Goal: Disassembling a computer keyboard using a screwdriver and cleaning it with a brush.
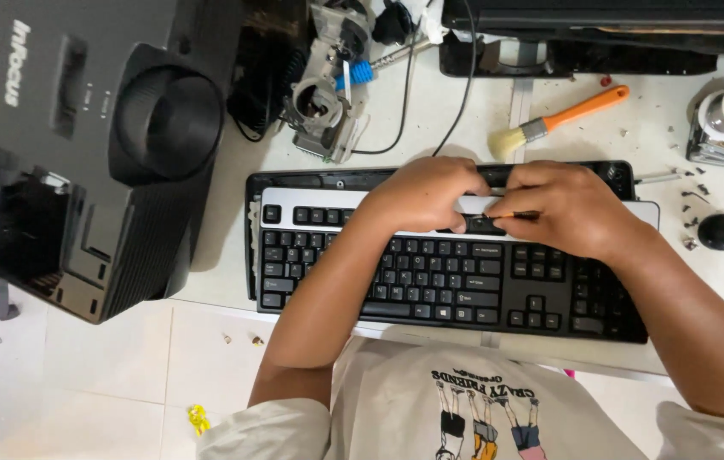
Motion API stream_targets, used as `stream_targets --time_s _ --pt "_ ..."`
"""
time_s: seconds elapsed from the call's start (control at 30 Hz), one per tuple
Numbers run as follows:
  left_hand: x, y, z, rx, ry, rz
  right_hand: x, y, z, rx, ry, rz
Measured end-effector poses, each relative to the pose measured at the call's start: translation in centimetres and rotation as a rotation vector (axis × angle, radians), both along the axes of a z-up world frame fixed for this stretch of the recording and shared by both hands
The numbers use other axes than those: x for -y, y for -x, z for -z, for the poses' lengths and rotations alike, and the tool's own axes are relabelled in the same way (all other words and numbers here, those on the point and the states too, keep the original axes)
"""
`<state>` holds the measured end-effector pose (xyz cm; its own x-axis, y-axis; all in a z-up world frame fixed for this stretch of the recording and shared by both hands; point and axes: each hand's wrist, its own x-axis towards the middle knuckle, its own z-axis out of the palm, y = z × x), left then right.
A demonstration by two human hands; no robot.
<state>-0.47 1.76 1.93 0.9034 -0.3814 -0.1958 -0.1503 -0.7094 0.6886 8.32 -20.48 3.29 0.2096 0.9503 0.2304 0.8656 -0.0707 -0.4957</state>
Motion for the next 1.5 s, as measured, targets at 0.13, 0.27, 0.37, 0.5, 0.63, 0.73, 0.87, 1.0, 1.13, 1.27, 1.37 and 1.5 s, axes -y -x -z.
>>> stream_targets --time_s 0.13,0.27,0.37,0.5,0.63,0.73,0.87,1.0,1.13,1.27,1.37,1.5 --pt "0.2 -0.3 0.3 -0.001 -0.122 0.030 0.1 -1.0 1.9 -0.167 -0.115 -0.057" --pt "-0.1 -0.3 0.8 0.027 -0.104 0.027 -0.2 -1.7 2.4 -0.240 -0.086 -0.042" --pt "0.4 -0.1 0.4 -0.029 -0.112 0.037 -0.1 -2.1 2.1 -0.216 -0.020 -0.051" --pt "0.6 0.0 0.8 0.017 -0.101 0.015 -0.5 -2.1 0.7 -0.232 0.166 -0.003" --pt "0.9 0.4 0.7 0.016 -0.086 -0.005 -0.5 -0.6 -1.2 0.031 0.336 0.063" --pt "1.2 0.3 0.5 0.003 -0.126 -0.008 -0.1 0.3 -1.1 0.043 0.275 0.109" --pt "1.3 0.5 -0.1 0.015 -0.125 0.019 0.3 0.1 0.5 -0.032 0.107 0.061" --pt "1.4 0.4 -1.0 -0.030 -0.166 0.027 1.0 -0.8 2.5 -0.014 -0.029 0.008" --pt "1.5 0.5 -1.3 -0.041 -0.186 0.032 1.4 -1.2 3.6 -0.045 -0.027 0.029" --pt "1.4 0.5 -1.1 0.002 -0.177 0.026 1.2 -1.5 3.9 -0.067 -0.049 0.038" --pt "1.5 0.6 -1.1 0.015 -0.177 0.024 1.0 -1.5 3.6 -0.028 -0.049 0.019" --pt "1.6 0.6 -0.7 0.034 -0.172 0.004 0.1 -0.3 0.1 0.035 0.057 -0.032"
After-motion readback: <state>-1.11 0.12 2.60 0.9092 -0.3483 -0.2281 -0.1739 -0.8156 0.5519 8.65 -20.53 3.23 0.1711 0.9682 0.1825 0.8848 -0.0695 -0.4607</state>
